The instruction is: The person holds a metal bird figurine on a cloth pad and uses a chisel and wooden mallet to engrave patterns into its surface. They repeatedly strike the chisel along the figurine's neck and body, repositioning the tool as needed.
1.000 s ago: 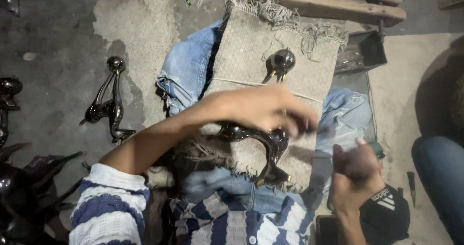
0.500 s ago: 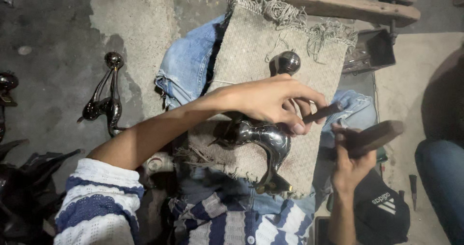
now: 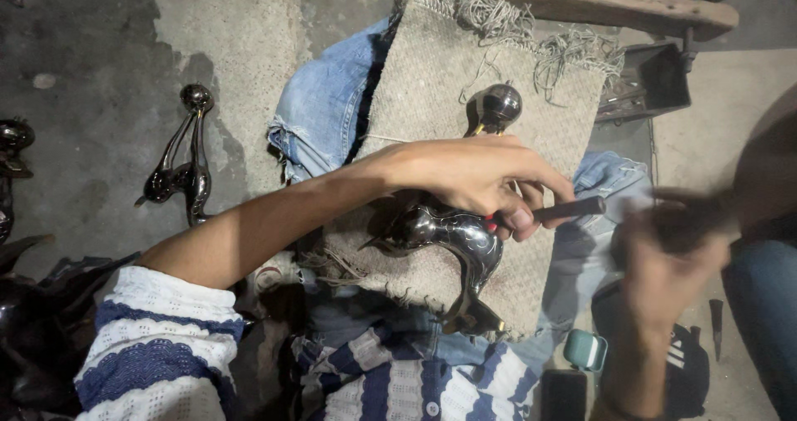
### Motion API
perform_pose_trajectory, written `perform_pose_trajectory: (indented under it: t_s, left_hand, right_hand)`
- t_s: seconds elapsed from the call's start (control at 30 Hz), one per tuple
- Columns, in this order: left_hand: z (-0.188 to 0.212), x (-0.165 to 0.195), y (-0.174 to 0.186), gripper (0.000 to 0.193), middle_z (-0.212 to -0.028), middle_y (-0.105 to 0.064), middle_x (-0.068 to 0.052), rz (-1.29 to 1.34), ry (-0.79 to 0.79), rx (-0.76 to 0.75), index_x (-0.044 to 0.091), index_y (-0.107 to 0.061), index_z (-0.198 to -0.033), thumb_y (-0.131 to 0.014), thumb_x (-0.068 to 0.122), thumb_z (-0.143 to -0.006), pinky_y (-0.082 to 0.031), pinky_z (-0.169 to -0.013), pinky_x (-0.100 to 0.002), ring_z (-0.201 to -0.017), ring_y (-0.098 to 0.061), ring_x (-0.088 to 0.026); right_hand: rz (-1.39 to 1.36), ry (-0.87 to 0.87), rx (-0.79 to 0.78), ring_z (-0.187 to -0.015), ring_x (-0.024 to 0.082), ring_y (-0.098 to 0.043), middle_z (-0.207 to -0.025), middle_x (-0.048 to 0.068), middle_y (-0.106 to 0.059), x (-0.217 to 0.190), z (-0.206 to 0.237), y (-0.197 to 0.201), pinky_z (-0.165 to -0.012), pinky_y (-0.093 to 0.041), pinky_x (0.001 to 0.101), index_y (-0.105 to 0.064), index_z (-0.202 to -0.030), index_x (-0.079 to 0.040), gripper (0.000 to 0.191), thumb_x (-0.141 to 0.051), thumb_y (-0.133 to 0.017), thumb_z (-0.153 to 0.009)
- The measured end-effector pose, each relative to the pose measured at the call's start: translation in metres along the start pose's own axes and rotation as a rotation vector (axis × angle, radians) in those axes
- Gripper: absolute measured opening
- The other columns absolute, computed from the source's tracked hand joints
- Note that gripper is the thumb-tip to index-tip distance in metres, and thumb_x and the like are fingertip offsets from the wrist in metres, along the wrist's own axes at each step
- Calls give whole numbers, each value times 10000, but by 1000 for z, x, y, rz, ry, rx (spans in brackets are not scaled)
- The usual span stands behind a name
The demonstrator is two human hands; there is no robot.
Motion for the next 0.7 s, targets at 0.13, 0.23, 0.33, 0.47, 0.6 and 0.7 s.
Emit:
perform_pose_trajectory:
  t_s: [0.13,0.23,0.33,0.47,0.6,0.7]
  left_hand:
    - [4,-6,-5,452,-862,-809,-26,16,64,-33,202,-655,-1344,-626,45,-921,-269,-351,-291,-452,-502,-78]
    - [4,-9,-5,429,-832,-796,3,-27,65,-7,206,-667,-1330,-636,60,-928,-253,-331,-269,-420,-464,-42]
    - [3,-7,-5,429,-847,-811,-13,-76,23,15,193,-664,-1332,-647,60,-925,-334,-380,-241,-503,-559,-34]
    - [7,-7,-4,396,-913,-817,-27,-24,36,69,159,-654,-1319,-627,65,-936,-423,-421,-245,-612,-683,-61]
    - [17,15,9,454,-946,-819,-63,-64,-77,176,108,-660,-1312,-727,72,-865,-625,-572,-235,-734,-770,-80]
    - [26,11,12,449,-882,-812,-97,27,76,209,103,-636,-1342,-689,70,-898,-648,-576,-286,-659,-761,-118]
  right_hand:
    - [266,252,-81,-738,141,-638,-912,103,-672,-34,-1,-19,-641,-503,266,-619,-1216,56,245,42,-744,-1005]
    - [48,71,2,-733,108,-633,-877,59,-658,-19,1,-14,-666,-506,245,-600,-1220,7,295,52,-699,-945]
    - [166,111,-54,-858,150,-681,-962,124,-686,-22,8,-20,-786,-551,258,-597,-1265,23,340,99,-680,-944]
    - [305,103,-141,-851,209,-687,-956,162,-687,-16,10,-20,-772,-551,302,-591,-1278,57,469,150,-674,-825]
    - [249,182,-179,-1005,232,-710,-1089,157,-708,-13,10,-17,-977,-593,334,-573,-1356,111,492,172,-586,-869]
    - [-47,-159,-53,-549,148,-538,-748,39,-585,28,10,-4,-519,-442,282,-516,-1385,28,508,42,-714,-918]
Point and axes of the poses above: each hand's wrist, its own z-axis away from the middle knuckle, its own y-axis out of the back of the hand, x = y × z, the point moved 10 cm from there along -z, towards the middle knuckle
